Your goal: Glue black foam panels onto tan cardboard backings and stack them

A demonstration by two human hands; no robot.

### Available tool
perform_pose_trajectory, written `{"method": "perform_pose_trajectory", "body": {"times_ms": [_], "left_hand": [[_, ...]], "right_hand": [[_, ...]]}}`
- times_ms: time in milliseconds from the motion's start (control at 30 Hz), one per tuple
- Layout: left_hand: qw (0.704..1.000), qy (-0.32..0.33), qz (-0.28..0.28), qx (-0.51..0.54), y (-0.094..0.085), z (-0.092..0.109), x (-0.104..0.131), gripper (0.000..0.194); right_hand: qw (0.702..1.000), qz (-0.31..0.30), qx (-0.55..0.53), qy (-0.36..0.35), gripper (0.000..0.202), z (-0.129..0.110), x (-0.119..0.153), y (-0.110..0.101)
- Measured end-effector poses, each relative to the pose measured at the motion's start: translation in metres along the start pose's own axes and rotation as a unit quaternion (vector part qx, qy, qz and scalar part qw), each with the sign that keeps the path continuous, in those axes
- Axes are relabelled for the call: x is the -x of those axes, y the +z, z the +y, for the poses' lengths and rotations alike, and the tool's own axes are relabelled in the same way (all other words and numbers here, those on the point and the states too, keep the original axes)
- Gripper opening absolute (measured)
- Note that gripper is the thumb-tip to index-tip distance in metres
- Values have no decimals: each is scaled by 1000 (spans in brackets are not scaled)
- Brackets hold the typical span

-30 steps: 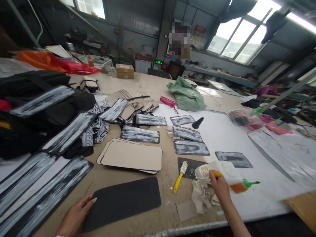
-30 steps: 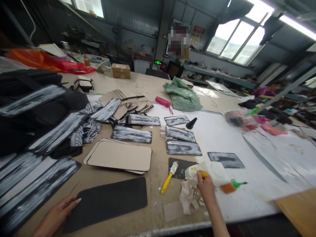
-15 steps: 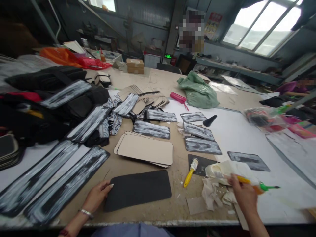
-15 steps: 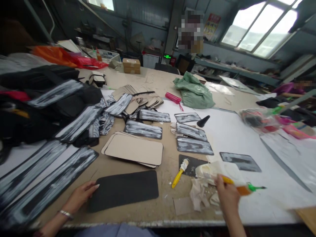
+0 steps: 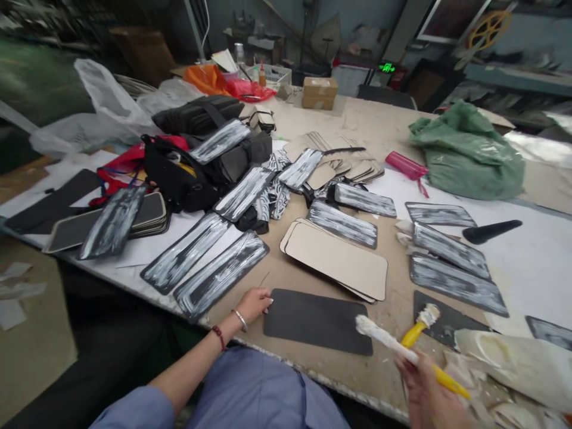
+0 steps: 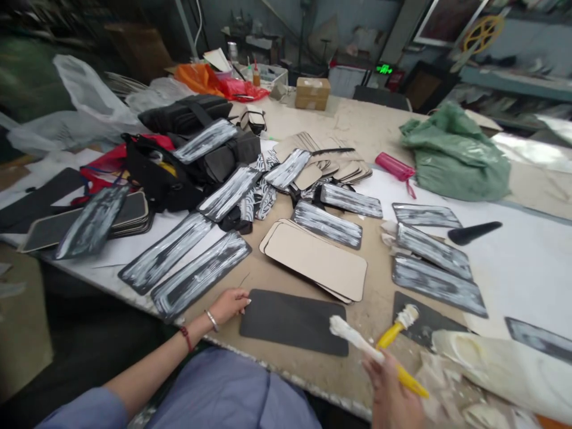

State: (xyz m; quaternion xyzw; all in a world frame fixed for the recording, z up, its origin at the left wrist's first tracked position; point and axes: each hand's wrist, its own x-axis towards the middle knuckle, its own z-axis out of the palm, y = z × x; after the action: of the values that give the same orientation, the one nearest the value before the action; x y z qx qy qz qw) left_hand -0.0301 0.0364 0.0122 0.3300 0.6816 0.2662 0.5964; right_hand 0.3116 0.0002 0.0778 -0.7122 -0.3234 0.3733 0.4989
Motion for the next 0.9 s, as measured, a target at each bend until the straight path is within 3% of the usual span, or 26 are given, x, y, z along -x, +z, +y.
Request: {"method": "perform_pose_trajectory", "body": {"times_ms": [100,167,267,367,533,767,900], "left_hand": [[1000,-13,-16,-1,-2,0,-2,5],[999,-20,-25,0,-3,-1,-3,7],[999,-26,-41,6,-5,-1,-4,11],[998,-35,-51,11,-6,-1,-5,13],[997,-50,-58,8,-8,-1,-6,14],[998,-47,-52,-7,-8,0,-5,10],[998,-40,-49,-22,-8,1,-2,9]], "right_hand": [[989,-60,-87,103,45,9,37,79],[981,-76,-120,130,45,11,55,119],[977,-102,-126,141,42,14,71,155],[977,-114,-116,140,43,20,76,168],[989,-40,-81,115,46,31,65,154],[994,92,11,63,52,44,25,77],[985,149,84,37,53,47,4,44]]}}
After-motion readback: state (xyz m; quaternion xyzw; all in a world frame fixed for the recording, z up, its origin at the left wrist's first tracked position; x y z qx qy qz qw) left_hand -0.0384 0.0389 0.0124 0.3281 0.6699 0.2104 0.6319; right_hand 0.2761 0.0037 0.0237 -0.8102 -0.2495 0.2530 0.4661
